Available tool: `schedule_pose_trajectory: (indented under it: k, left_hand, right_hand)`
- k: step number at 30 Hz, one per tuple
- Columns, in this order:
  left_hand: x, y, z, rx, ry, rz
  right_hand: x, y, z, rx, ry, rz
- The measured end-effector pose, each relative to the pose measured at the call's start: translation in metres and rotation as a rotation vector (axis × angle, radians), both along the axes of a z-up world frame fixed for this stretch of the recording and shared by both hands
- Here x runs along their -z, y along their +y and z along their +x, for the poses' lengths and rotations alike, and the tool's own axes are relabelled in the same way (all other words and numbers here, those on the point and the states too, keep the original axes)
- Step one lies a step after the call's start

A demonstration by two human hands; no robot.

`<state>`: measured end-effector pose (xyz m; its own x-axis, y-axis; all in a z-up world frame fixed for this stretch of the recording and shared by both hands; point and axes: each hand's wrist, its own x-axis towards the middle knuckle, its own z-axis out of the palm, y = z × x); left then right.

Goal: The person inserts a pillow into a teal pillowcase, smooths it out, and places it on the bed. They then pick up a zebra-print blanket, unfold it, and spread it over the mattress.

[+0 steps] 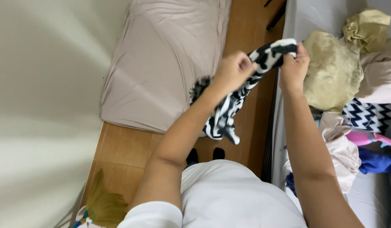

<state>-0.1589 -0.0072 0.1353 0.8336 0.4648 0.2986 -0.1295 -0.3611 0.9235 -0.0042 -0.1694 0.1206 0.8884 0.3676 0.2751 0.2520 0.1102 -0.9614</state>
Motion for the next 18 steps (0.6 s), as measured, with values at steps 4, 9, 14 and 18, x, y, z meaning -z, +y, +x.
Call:
schedule_pose_trajectory:
  k: [4,9,14,18]
  left_hand:
    - [0.024,-0.024,-0.001,0.008,0.175,0.109]
    - [0.076,-0.018,0.019,-0.144,0.062,0.138]
    - [0.014,0.011,-0.005,0.121,0.07,-0.065]
    - [0.017,0.04,-0.008,0.248,0.143,-0.169]
  right_hand:
    - [-0.025,0.034,-0.02,-0.121,0.148,0.148]
    - [-0.042,0.047,-0.003,-0.168,0.183,0.258]
    - [-0.023,0.03,0.055,-0.245,0.146,0.321]
    - [-0.024,0.014,0.08,-0.403,0.048,0.088]
